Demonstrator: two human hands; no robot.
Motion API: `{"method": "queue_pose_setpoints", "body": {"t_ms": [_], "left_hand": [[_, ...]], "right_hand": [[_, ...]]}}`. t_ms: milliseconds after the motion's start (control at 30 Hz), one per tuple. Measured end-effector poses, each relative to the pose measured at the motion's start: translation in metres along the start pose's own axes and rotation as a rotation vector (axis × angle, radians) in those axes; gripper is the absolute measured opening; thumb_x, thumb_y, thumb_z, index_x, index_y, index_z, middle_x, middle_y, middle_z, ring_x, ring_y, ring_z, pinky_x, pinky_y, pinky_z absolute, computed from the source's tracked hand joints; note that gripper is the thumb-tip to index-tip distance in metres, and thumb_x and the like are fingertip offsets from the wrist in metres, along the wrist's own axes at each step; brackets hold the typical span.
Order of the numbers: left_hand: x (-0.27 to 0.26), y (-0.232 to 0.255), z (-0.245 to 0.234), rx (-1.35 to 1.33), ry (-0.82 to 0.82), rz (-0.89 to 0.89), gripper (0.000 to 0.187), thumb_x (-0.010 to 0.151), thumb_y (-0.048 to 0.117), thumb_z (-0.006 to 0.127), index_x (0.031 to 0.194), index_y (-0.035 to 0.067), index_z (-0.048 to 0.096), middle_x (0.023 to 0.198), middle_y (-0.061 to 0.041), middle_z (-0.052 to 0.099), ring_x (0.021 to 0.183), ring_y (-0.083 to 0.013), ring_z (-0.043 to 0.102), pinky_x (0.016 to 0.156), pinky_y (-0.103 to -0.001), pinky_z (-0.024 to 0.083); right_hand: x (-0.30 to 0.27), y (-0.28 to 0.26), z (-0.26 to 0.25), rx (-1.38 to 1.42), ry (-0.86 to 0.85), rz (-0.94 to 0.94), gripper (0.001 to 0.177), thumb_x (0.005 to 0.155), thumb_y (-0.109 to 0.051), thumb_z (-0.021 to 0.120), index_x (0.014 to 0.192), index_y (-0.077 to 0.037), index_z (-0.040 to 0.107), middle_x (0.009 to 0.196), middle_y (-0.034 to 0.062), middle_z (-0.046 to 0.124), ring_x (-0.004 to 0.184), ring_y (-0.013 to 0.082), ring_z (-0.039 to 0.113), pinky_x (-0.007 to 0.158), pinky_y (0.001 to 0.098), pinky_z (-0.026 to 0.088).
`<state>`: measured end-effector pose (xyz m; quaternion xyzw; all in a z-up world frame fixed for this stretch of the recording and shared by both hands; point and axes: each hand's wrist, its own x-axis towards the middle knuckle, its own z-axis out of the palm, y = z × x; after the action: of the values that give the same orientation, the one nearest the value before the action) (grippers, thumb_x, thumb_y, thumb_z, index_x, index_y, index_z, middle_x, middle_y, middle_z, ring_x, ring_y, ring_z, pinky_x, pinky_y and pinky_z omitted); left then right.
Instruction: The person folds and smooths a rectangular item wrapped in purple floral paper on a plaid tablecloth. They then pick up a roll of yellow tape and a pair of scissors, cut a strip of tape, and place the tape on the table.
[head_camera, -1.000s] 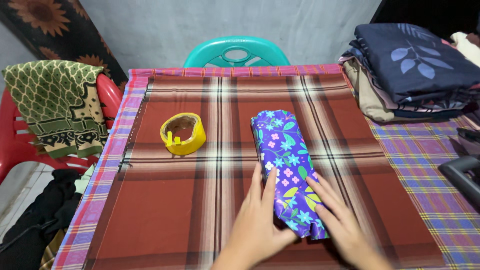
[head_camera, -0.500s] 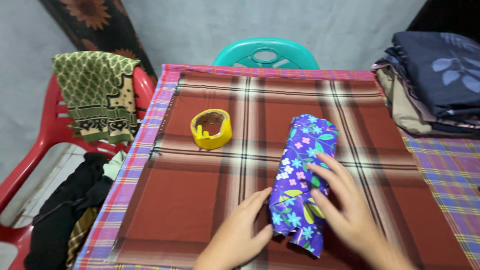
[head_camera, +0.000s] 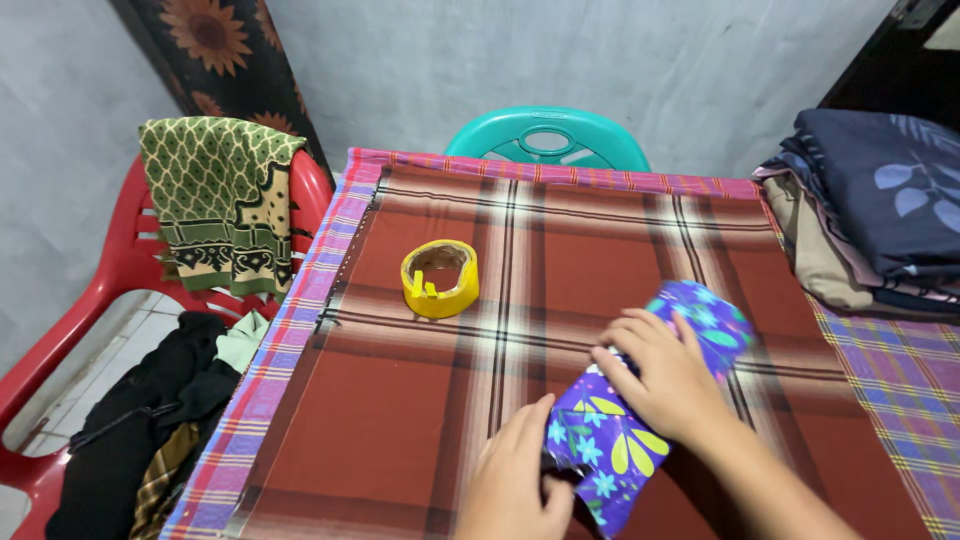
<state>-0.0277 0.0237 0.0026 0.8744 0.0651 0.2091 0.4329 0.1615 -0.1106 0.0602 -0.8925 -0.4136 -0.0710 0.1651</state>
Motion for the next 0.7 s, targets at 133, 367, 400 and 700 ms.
{"method": "queue_pose_setpoints", "body": {"t_ms": [133, 367, 400, 700], "left_hand": [[0.006, 0.000, -0.008, -0.135, 0.011, -0.017, 0.065, 0.082, 0.018, 0.072, 0.141, 0.001, 0.052, 0.135, -0.020, 0.061, 0.124, -0.0386, 0.060, 0.104, -0.045, 0.047], [0.035, 0.013, -0.010, -0.035, 0.024, -0.053, 0.053, 0.076, 0.019, 0.078, 0.124, 0.005, 0.062, 0.117, -0.014, 0.067, 0.109, -0.0359, 0.065, 0.091, -0.043, 0.052], [0.038, 0.012, -0.009, -0.025, 0.027, -0.048, 0.053, 0.074, 0.020, 0.080, 0.121, 0.005, 0.063, 0.113, -0.014, 0.068, 0.107, -0.0356, 0.066, 0.089, -0.043, 0.052], [0.043, 0.001, -0.006, 0.113, 0.066, -0.176, 0.015, 0.087, 0.014, 0.067, 0.098, 0.014, 0.077, 0.096, -0.005, 0.073, 0.092, -0.0311, 0.069, 0.076, -0.044, 0.055]], "right_hand": [[-0.016, 0.006, 0.004, -0.023, 0.049, 0.240, 0.033, 0.091, -0.045, 0.057, 0.105, -0.018, 0.071, 0.123, -0.0006, 0.066, 0.135, 0.0188, 0.049, 0.119, 0.0594, 0.019], [-0.026, 0.006, 0.007, -0.056, 0.103, 0.330, 0.037, 0.093, -0.048, 0.055, 0.104, -0.017, 0.072, 0.123, 0.0005, 0.066, 0.134, 0.0197, 0.050, 0.120, 0.0587, 0.020], [-0.026, 0.008, 0.007, -0.050, 0.099, 0.325, 0.037, 0.092, -0.048, 0.056, 0.104, -0.017, 0.072, 0.123, 0.0006, 0.066, 0.134, 0.0196, 0.050, 0.119, 0.0588, 0.020], [-0.014, 0.028, -0.001, 0.046, 0.076, 0.208, 0.030, 0.090, -0.043, 0.058, 0.099, -0.018, 0.072, 0.118, -0.0015, 0.068, 0.133, 0.0190, 0.052, 0.120, 0.0584, 0.017]]}}
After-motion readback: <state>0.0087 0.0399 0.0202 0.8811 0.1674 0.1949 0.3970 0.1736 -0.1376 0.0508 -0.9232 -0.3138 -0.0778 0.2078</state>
